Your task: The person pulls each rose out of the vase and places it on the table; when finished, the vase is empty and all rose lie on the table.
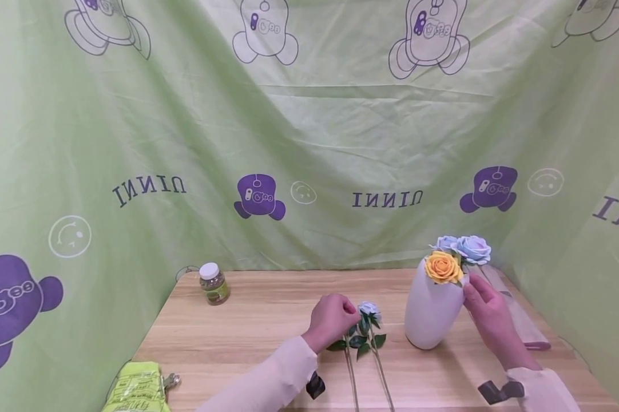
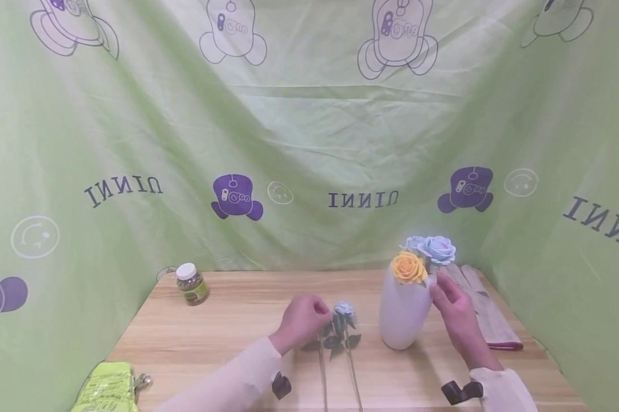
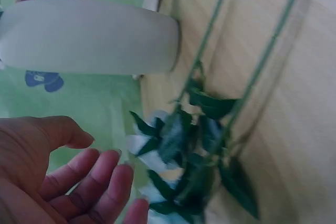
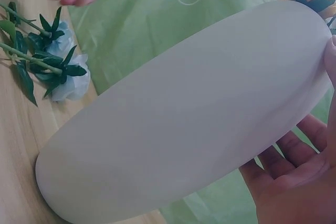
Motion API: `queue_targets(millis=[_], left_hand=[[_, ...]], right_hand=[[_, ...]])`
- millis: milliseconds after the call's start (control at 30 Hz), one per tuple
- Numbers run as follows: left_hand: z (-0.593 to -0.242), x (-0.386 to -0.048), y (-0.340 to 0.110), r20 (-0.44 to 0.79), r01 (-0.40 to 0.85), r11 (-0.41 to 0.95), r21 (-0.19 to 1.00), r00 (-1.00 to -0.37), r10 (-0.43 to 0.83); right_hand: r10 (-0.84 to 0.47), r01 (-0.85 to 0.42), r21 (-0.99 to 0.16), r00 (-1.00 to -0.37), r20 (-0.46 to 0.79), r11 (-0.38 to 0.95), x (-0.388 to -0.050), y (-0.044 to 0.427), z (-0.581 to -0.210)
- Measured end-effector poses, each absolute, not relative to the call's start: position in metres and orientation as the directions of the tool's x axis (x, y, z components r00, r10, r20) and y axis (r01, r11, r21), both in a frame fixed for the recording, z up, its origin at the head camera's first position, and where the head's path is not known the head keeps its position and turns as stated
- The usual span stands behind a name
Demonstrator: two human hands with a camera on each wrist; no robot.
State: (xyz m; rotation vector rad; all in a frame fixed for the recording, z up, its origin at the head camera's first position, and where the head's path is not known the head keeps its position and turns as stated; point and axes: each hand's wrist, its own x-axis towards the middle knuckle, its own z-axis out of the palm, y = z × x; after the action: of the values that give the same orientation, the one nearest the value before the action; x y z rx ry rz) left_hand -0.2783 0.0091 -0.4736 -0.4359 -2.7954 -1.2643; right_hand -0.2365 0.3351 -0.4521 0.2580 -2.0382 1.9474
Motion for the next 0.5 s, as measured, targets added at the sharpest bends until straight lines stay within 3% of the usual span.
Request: queue_targets(millis=[333, 500], left_hand=[[-0.422, -0.288, 0.044, 0.343, 0.457, 0.388, 0.801, -0.880, 0.329], [-0.403, -0.283, 0.059, 0.389, 0.492, 0.258, 0.832, -0.847, 0.362]], right_hand=[[0.072, -0.350, -0.937, -0.934, 0.350, 0.006, -0.236, 0.333, -0.450], [0.075, -0.336, -0.942, -0.939, 0.336, 0.007, -0.235, 0.333, -0.451]])
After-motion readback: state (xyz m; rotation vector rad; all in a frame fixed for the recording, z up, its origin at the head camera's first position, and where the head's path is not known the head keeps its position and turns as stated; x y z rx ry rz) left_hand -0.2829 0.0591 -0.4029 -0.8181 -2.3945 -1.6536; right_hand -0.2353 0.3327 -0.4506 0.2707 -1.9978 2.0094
